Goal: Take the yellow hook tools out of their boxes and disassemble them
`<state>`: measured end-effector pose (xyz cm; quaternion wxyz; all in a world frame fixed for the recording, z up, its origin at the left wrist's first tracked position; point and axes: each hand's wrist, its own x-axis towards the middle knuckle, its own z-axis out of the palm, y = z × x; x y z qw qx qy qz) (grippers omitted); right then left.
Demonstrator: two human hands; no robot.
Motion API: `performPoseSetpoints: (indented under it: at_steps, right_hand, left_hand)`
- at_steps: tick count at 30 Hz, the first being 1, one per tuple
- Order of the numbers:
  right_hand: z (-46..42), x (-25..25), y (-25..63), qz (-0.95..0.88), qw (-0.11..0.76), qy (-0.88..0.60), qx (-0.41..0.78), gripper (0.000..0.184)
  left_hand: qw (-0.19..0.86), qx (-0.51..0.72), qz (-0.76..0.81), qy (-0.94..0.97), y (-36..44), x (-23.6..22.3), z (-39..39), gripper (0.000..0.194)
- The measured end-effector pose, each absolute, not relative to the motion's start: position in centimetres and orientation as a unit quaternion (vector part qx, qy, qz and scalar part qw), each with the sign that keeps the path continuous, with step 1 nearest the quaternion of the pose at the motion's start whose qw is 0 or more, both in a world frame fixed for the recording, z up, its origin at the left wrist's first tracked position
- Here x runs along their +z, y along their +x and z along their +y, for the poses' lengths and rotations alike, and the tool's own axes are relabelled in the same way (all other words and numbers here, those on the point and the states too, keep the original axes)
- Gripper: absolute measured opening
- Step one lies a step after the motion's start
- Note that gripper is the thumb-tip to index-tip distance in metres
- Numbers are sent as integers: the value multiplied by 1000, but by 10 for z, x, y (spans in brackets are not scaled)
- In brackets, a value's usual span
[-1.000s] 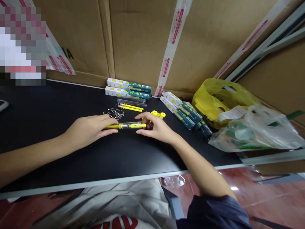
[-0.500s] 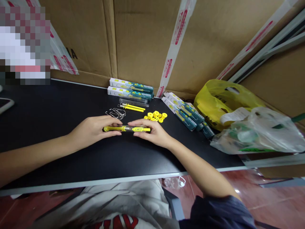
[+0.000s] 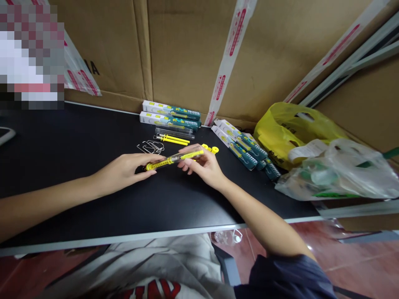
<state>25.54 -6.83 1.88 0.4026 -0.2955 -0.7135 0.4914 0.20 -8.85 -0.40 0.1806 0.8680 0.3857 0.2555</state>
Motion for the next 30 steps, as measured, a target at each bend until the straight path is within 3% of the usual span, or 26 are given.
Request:
performPoseSetpoints:
  at_steps: [21, 30]
  right_hand:
    - [-68, 14, 248, -668, 425, -291, 537, 28]
    - [-68, 13, 246, -649, 442, -304, 540, 30]
  left_hand:
    - [124, 254, 397, 873, 2, -4, -81, 42]
    - [190, 254, 343, 884, 6, -9, -82, 49]
